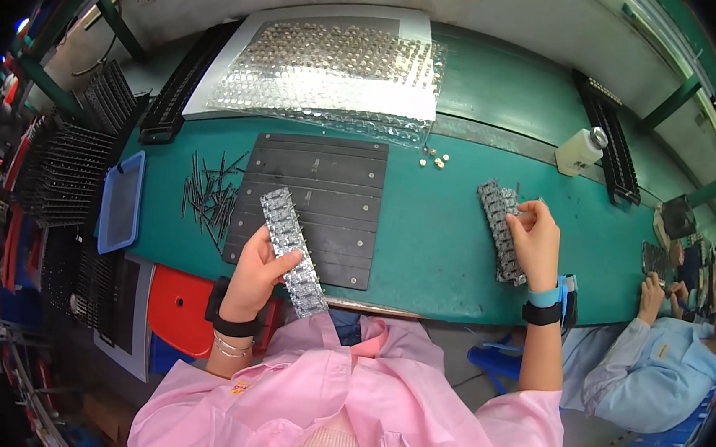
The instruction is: The person inserts small components into a circuit board panel by hand, places the panel onto a jig, and presses it down. They then set the panel aside, retrieve a new panel from a rack, and repeat the process.
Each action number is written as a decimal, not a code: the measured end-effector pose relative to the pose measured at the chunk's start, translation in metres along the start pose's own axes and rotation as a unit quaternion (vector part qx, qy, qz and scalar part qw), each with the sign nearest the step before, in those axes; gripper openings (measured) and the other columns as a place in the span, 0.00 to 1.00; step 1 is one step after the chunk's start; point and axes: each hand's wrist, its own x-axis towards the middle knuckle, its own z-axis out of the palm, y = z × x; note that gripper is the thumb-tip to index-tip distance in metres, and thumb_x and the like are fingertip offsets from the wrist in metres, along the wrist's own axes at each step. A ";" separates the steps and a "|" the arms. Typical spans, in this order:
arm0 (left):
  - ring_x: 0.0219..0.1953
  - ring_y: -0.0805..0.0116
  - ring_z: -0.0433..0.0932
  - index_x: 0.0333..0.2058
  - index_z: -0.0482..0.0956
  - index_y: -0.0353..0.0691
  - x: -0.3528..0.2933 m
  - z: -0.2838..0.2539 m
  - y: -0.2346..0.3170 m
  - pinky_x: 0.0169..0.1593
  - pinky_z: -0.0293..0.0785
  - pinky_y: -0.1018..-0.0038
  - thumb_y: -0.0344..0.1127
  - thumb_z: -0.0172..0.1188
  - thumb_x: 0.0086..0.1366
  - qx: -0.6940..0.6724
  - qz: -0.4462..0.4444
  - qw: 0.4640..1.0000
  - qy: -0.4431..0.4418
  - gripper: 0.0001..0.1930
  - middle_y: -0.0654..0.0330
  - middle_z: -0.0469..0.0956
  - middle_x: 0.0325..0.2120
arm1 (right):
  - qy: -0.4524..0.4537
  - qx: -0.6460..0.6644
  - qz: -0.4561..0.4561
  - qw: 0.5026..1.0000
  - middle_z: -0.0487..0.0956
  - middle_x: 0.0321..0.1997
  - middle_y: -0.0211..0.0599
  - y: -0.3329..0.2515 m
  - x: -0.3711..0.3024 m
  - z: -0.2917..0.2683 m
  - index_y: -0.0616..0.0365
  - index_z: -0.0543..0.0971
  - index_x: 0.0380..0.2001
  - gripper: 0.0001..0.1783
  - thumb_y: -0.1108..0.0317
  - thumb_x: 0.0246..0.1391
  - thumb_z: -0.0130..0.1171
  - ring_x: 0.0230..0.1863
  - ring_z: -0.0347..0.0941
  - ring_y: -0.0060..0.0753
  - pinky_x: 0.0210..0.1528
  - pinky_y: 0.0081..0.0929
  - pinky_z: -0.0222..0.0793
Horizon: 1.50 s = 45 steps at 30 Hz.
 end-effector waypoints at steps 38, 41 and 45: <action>0.36 0.74 0.69 0.44 0.57 0.34 0.021 -0.038 -0.021 0.39 0.68 0.77 0.21 0.42 0.57 -0.170 -0.080 0.981 -0.049 0.15 0.57 0.67 0.36 | -0.133 -0.238 -0.164 0.948 0.76 0.23 0.45 -0.090 0.235 0.115 0.64 0.77 0.22 0.07 0.72 0.37 0.54 0.24 0.73 0.40 0.32 0.31 0.69; 0.30 0.81 0.66 0.43 0.58 0.36 0.020 -0.039 -0.020 0.31 0.62 0.84 0.24 0.45 0.59 -0.166 -0.078 0.982 -0.037 0.13 0.62 0.68 0.34 | -0.186 -0.141 -0.037 0.972 0.74 0.23 0.35 -0.096 0.238 0.100 0.65 0.73 0.26 0.07 0.71 0.46 0.51 0.24 0.68 0.27 0.27 0.22 0.66; 0.30 0.83 0.66 0.43 0.58 0.36 0.021 -0.037 -0.015 0.31 0.62 0.85 0.24 0.46 0.59 -0.171 -0.076 0.982 -0.030 0.13 0.63 0.68 0.34 | -0.218 0.504 0.123 0.827 0.71 0.21 0.31 -0.096 0.242 0.086 0.65 0.73 0.27 0.11 0.66 0.48 0.49 0.25 0.65 0.21 0.25 0.15 0.62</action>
